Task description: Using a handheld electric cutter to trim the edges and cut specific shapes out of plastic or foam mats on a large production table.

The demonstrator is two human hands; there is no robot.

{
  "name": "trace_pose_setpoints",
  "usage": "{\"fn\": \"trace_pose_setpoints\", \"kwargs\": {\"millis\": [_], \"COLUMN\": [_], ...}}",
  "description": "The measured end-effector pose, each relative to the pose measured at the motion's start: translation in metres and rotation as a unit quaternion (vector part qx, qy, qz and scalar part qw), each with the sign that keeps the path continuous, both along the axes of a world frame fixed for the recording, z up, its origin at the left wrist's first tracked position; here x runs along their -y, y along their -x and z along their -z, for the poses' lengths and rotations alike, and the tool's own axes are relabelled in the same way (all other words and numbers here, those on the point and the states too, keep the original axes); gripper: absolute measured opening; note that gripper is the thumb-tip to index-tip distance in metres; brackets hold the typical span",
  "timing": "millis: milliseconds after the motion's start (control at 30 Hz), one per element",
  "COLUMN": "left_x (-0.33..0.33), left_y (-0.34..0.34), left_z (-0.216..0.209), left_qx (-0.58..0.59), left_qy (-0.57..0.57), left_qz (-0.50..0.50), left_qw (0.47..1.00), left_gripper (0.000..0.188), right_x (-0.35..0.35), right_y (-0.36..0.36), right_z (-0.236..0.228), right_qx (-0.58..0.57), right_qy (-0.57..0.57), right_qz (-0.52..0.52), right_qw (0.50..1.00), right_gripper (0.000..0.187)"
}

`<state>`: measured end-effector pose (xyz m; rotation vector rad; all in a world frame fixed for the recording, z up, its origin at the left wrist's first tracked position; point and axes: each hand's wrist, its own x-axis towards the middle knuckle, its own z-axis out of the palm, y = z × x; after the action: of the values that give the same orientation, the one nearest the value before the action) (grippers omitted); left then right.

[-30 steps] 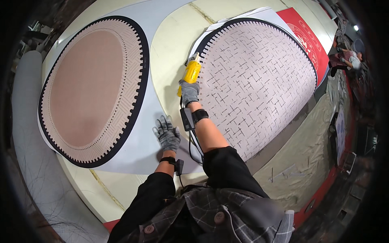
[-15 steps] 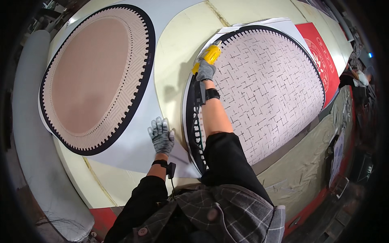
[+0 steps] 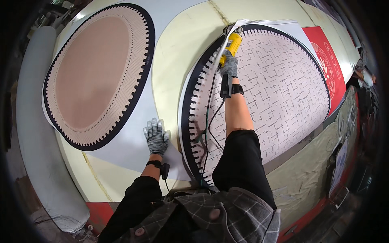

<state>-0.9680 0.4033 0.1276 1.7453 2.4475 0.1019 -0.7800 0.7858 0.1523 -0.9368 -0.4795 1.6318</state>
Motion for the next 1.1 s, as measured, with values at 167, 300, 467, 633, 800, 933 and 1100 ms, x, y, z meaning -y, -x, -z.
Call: {"fn": "trace_pose_setpoints", "kwargs": {"millis": [167, 300, 467, 633, 800, 933, 1100], "left_x": [0.008, -0.002, 0.004, 0.001, 0.016, 0.008, -0.039], "left_y": [0.005, -0.009, -0.005, -0.012, 0.011, 0.019, -0.099], "left_z": [-0.001, 0.003, 0.004, 0.008, 0.028, 0.051, -0.029], "left_qx": [-0.027, -0.022, -0.029, -0.043, -0.048, -0.012, 0.049], "left_qy": [0.005, -0.012, -0.031, -0.018, 0.022, 0.034, 0.074], "left_qz": [-0.004, 0.007, 0.001, 0.022, -0.008, -0.043, -0.083], "left_qw": [1.000, 1.000, 0.999, 0.999, 0.999, 0.998, 0.993], "left_gripper": [0.060, 0.059, 0.059, 0.060, 0.064, 0.062, 0.072], "right_x": [-0.002, -0.024, 0.050, 0.204, 0.360, 0.465, 0.564], "right_y": [-0.027, -0.081, -0.134, -0.224, -0.265, -0.317, -0.366], "right_z": [-0.032, -0.064, -0.097, -0.109, -0.104, -0.082, -0.035], "right_qx": [0.000, 0.022, 0.060, 0.193, 0.124, -0.039, -0.050], "right_qy": [-0.070, -0.133, -0.139, -0.064, 0.112, 0.145, 0.122], "right_qz": [-0.050, -0.047, -0.091, -0.174, -0.160, -0.102, 0.037], "right_qw": [0.996, 0.990, 0.984, 0.963, 0.973, 0.983, 0.991], "right_gripper": [0.044, 0.052, 0.051, 0.055, 0.053, 0.056, 0.062]}}
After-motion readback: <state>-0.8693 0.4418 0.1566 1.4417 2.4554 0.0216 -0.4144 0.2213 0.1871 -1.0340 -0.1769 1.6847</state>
